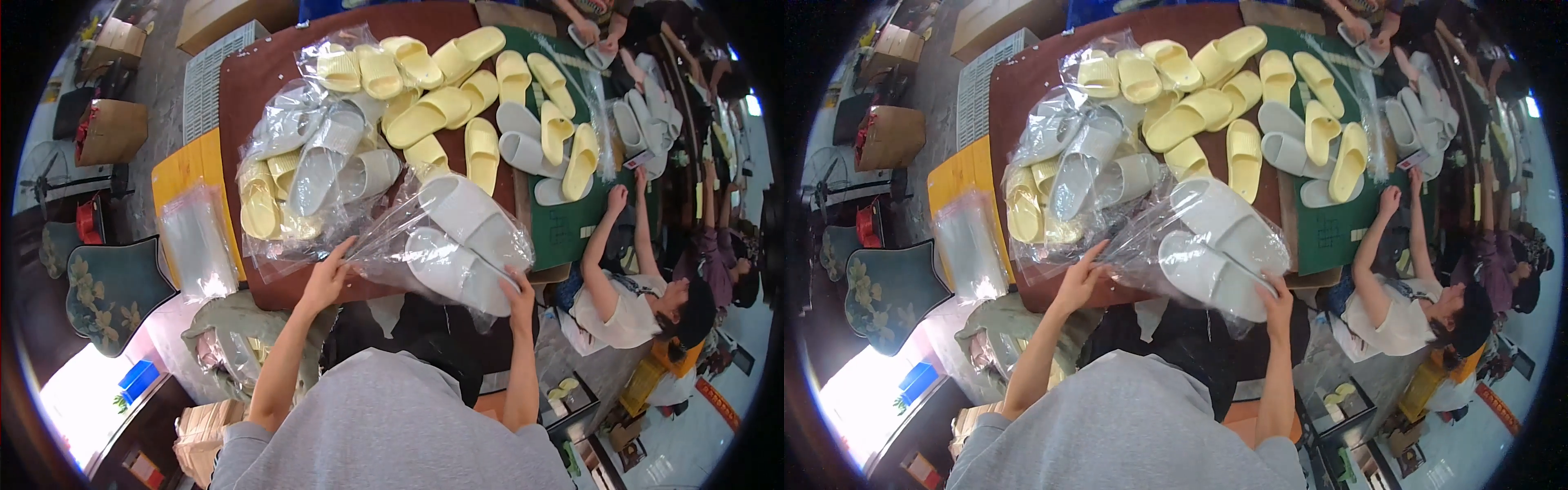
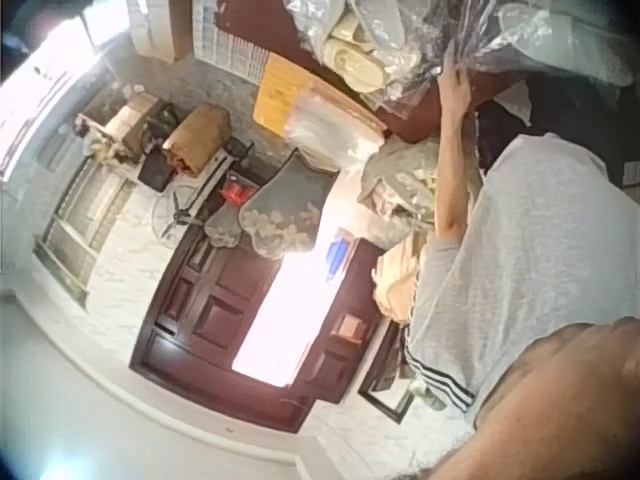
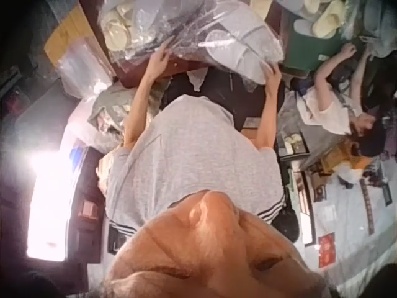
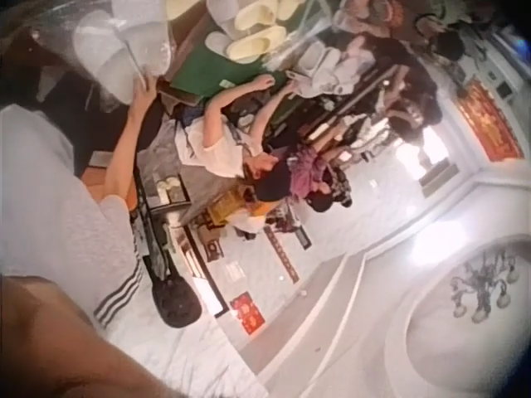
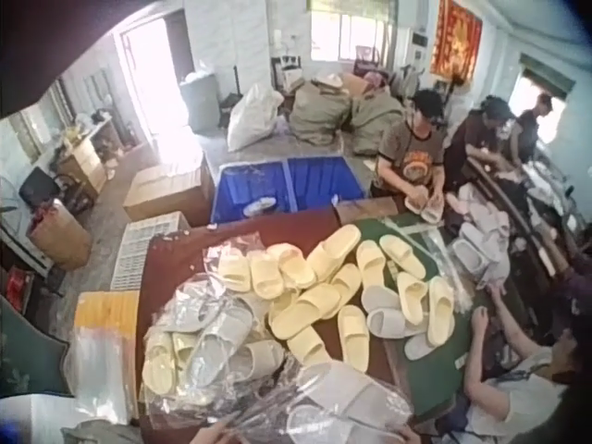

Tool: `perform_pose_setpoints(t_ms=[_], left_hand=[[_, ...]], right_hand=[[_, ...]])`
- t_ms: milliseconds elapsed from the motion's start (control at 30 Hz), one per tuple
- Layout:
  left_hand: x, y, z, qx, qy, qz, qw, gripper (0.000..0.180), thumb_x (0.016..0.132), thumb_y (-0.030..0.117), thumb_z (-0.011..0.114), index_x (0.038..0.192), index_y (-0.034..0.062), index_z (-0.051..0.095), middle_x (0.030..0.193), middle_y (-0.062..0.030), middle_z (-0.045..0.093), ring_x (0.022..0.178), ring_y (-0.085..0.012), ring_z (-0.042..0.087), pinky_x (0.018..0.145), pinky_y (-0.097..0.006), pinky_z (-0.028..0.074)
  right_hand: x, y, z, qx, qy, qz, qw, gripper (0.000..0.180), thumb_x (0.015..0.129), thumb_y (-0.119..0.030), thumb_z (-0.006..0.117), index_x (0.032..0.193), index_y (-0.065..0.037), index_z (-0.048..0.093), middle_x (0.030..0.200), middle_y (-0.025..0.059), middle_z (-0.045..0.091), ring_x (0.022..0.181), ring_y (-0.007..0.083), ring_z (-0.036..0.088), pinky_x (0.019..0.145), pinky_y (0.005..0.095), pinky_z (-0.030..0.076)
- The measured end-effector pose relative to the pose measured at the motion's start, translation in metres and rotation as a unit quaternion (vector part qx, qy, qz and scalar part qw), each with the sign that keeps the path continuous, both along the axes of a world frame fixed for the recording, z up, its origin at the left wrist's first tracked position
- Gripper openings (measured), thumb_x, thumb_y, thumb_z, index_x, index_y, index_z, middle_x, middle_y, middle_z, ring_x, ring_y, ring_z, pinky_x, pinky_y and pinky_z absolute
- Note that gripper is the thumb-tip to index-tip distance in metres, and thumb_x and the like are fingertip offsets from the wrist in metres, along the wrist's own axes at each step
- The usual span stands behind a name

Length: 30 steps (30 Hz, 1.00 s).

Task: The person moves a plastic crate aside, opens a large sack of slippers, and packs slippers into clear plastic bags by hand.

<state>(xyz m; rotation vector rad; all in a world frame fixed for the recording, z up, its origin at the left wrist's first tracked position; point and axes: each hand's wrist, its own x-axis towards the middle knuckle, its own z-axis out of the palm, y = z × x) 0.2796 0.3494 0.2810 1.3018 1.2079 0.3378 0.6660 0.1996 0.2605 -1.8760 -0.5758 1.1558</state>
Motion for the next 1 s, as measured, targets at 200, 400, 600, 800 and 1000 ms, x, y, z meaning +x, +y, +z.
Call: perform_pose_setpoints(t_ms=[200, 400, 600, 800, 1000], left_hand=[[-0.084, 0.002, 0.051, -0.025, 0.082, -0.157, 0.984, 0.059, 0.089, 0.007, 0.051, 0.142, 0.0110, 0.024, 0.109, -0.0161, 0.062, 0.101, -0.0216, 0.058, 0.090, -0.032, 0.042], [-0.109, 0.051, 0.119, -0.026, -0.134, -0.026, 0.990, 0.063, 0.095, 0.038, 0.045, 0.143, 0.0061, 0.021, 0.138, -0.0132, 0.039, 0.127, -0.0216, 0.037, 0.102, -0.034, 0.033], [-0.072, 0.084, 0.164, 0.022, -0.222, 0.117, 0.968, 0.050, 0.095, 0.040, 0.042, 0.128, 0.0024, 0.046, 0.125, -0.0111, 0.051, 0.107, -0.0181, 0.053, 0.087, -0.030, 0.045], [-0.084, 0.073, 0.169, 0.051, -0.230, 0.137, 0.962, 0.035, 0.094, 0.026, 0.046, 0.118, 0.0024, 0.055, 0.111, -0.0088, 0.061, 0.100, -0.0173, 0.059, 0.087, -0.029, 0.046], [-0.115, 0.079, 0.179, 0.068, -0.187, 0.135, 0.971, 0.026, 0.092, 0.013, 0.045, 0.110, 0.0017, 0.059, 0.103, -0.0067, 0.063, 0.091, -0.0134, 0.061, 0.080, -0.026, 0.047]], right_hand=[[-0.026, 0.020, 0.091, 0.086, 0.015, 0.072, 0.994, 0.032, 0.071, -0.002, 0.065, 0.103, 0.001, 0.063, 0.104, 0.0040, 0.055, 0.100, 0.0149, 0.051, 0.087, 0.0255, 0.039], [-0.053, 0.046, 0.148, 0.158, -0.103, 0.151, 0.970, 0.031, 0.067, -0.006, 0.067, 0.098, 0.000, 0.066, 0.096, 0.0057, 0.060, 0.099, 0.0179, 0.053, 0.091, 0.0282, 0.036], [-0.072, 0.049, 0.176, 0.207, -0.151, 0.208, 0.944, 0.027, 0.065, -0.005, 0.067, 0.092, 0.000, 0.067, 0.092, 0.0078, 0.065, 0.096, 0.0188, 0.054, 0.097, 0.0329, 0.031], [-0.082, 0.033, 0.187, 0.206, -0.116, 0.316, 0.919, 0.028, 0.063, 0.001, 0.070, 0.091, 0.000, 0.068, 0.098, 0.0098, 0.059, 0.097, 0.0211, 0.055, 0.085, 0.0287, 0.040], [-0.090, 0.032, 0.196, 0.177, -0.076, 0.351, 0.916, 0.029, 0.065, 0.001, 0.068, 0.094, -0.001, 0.069, 0.106, 0.0096, 0.058, 0.101, 0.0215, 0.055, 0.089, 0.0297, 0.039]])
